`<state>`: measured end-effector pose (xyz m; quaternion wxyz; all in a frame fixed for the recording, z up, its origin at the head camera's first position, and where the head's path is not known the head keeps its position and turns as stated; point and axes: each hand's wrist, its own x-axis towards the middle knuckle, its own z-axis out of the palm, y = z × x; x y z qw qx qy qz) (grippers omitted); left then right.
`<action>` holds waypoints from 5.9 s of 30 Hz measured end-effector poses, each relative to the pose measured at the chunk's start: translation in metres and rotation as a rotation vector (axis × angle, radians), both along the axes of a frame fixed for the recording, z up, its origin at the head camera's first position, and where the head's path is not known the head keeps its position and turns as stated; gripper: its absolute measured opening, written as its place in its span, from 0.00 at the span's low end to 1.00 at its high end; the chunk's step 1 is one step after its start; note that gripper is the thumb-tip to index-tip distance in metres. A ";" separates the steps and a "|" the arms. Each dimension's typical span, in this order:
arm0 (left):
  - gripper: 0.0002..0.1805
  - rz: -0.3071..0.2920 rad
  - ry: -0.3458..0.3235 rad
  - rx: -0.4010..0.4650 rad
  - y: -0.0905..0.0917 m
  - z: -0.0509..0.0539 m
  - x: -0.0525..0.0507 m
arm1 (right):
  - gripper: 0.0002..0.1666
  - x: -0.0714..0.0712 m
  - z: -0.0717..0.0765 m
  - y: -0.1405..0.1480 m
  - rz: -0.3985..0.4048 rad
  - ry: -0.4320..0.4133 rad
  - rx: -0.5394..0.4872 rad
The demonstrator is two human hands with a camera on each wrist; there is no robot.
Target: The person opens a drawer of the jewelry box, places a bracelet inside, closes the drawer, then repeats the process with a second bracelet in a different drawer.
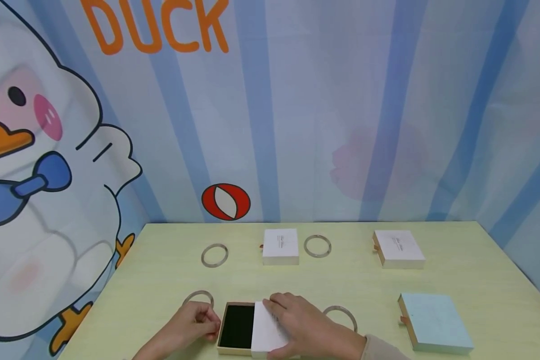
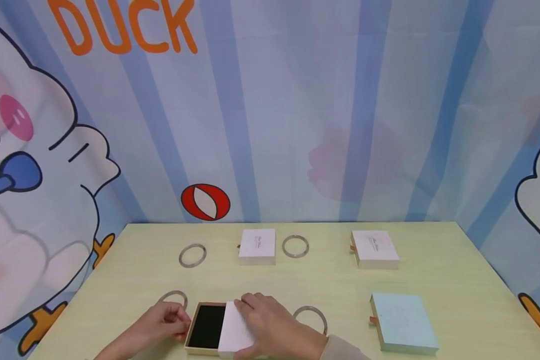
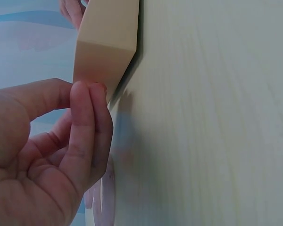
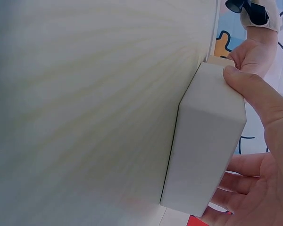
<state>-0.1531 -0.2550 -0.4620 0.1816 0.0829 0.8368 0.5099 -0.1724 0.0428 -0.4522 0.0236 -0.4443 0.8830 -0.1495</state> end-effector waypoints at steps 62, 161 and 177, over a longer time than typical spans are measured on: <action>0.02 0.015 0.029 0.003 -0.002 0.002 0.006 | 0.57 0.002 0.001 -0.002 -0.035 -0.041 0.035; 0.33 0.210 0.419 -0.826 -0.008 0.003 -0.014 | 0.57 0.000 0.001 -0.002 -0.005 -0.007 0.027; 0.30 0.194 0.428 -0.790 -0.010 0.001 -0.016 | 0.57 0.001 0.002 -0.001 -0.013 -0.019 0.032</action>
